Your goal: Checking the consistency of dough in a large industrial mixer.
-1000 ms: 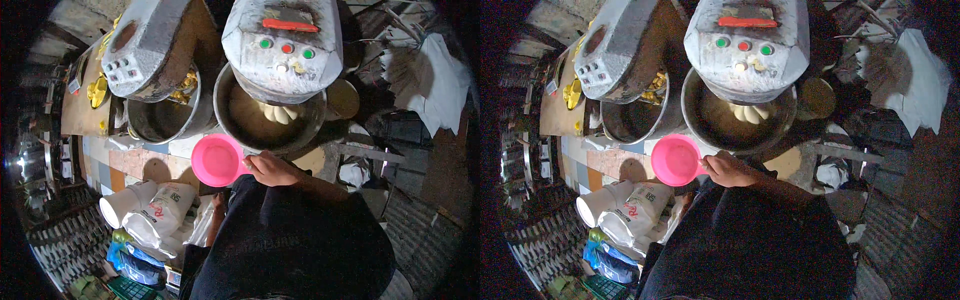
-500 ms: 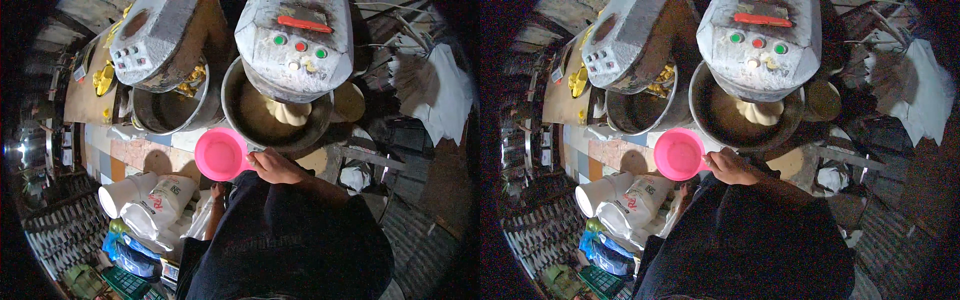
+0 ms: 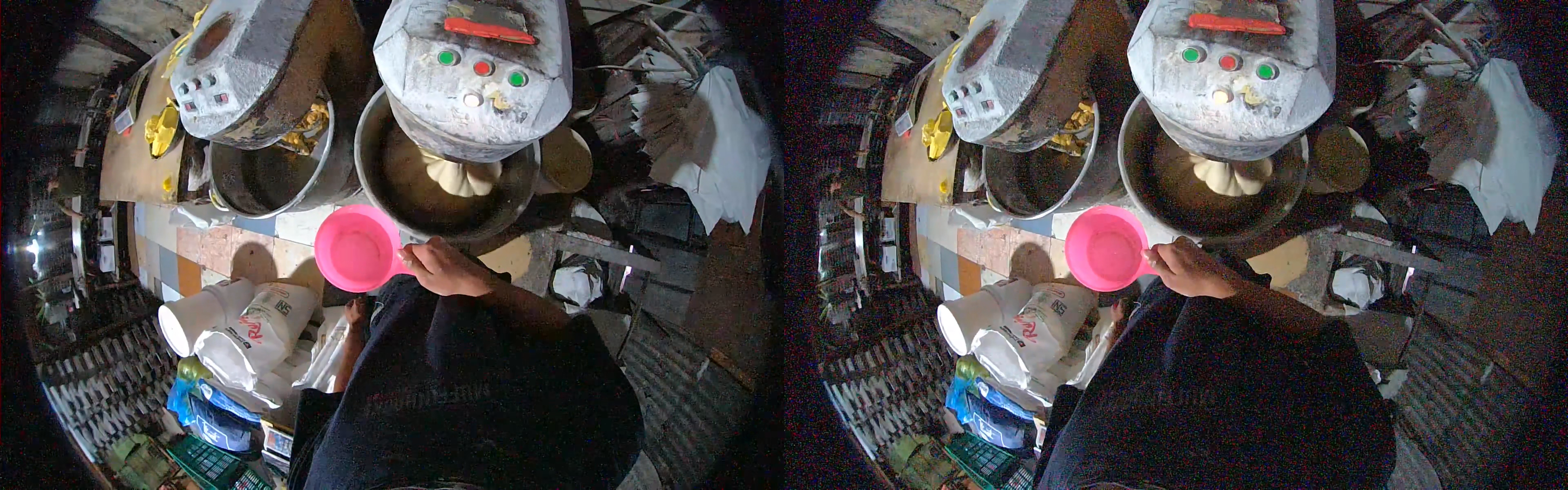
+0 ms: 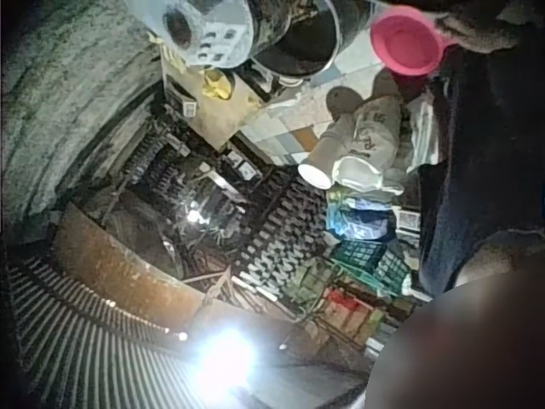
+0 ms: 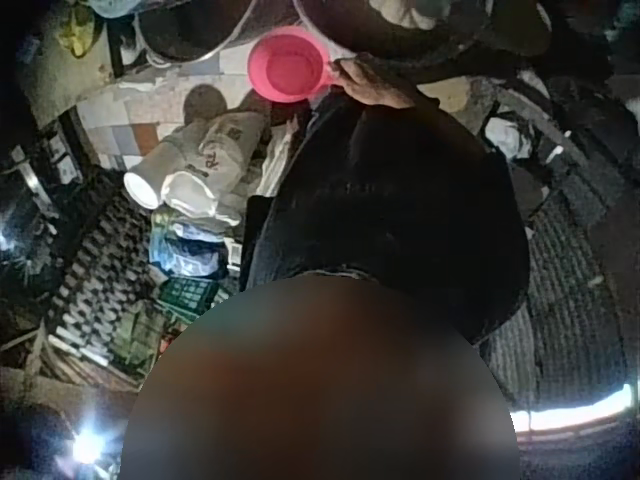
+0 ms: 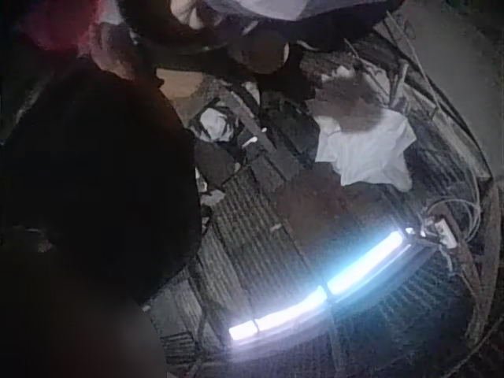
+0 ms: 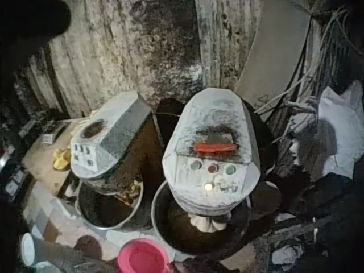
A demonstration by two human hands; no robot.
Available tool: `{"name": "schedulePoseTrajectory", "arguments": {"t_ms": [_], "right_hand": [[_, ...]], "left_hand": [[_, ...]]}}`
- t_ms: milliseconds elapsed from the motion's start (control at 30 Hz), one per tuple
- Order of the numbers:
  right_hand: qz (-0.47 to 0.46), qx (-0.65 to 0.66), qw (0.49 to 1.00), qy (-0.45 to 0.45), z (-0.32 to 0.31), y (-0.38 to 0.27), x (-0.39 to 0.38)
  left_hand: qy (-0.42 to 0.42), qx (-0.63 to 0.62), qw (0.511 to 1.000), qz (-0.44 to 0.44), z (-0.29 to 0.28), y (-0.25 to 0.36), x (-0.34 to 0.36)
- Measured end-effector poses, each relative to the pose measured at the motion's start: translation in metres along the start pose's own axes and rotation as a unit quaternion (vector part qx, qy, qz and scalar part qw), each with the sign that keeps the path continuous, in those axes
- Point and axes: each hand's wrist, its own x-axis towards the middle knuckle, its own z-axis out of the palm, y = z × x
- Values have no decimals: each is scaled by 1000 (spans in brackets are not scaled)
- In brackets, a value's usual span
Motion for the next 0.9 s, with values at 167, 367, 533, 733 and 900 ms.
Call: {"name": "schedulePoseTrajectory", "arguments": {"t_ms": [167, 367, 533, 733, 900], "right_hand": [[69, 61, 995, -31, -2, 4, -2], [111, 90, 987, -70, -4, 9, -5], [83, 114, 989, -44, -11, -1, 8], [36, 14, 998, -43, -10, 17, -12], [53, 55, 991, -109, 2, 19, -17]], "left_hand": [[0, 9, 1000, 27, 0, 6, -2], [2, 13, 999, 41, 2, 9, 3], [66, 14, 990, -123, 17, -27, 9], [-82, -211, 968, -109, 7, -42, 25], [55, -313, 943, -95, 34, -22, 10]]}}
